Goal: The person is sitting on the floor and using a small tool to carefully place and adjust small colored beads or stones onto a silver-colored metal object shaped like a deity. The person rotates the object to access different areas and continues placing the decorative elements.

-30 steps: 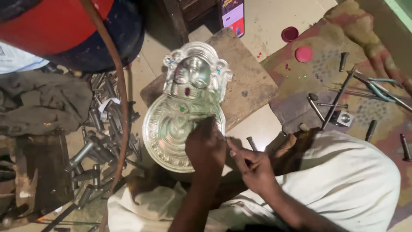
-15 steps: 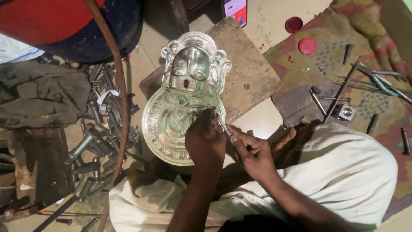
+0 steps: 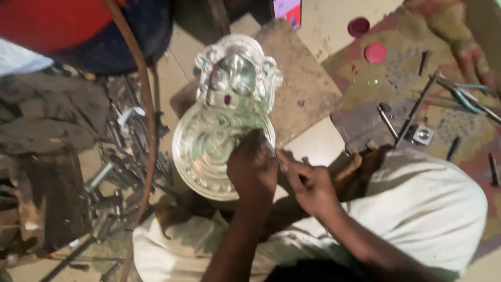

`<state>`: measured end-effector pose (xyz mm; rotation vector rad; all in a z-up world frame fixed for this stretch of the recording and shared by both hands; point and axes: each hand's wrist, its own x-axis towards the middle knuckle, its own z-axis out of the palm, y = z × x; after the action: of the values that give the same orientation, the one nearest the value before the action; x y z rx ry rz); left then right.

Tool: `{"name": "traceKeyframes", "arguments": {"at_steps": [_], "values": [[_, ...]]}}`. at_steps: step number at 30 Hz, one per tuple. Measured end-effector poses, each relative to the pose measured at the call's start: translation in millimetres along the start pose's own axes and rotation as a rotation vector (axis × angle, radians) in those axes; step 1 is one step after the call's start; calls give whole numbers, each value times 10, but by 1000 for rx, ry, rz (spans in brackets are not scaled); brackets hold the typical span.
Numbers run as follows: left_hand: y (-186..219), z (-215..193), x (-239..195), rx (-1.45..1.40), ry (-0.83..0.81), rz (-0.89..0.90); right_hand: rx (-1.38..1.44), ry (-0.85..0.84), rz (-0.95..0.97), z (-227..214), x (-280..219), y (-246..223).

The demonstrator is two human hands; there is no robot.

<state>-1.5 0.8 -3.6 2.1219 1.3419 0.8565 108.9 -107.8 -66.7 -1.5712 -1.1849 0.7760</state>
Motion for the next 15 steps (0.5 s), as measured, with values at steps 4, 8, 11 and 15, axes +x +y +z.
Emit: {"name": "traceKeyframes", "arguments": {"at_steps": [4,8,11,15], "values": [[-53,45,5,-35,50,39,-21,-24,302,-30,79,-92],[-88,62,-23,15,-12,58,74,-11,349,-20,104,-122],[-136,102,-51,64,72,56,58,23,183,16,72,-10],[-138,75,52,84,72,207,53,-7,70,18,20,115]]}}
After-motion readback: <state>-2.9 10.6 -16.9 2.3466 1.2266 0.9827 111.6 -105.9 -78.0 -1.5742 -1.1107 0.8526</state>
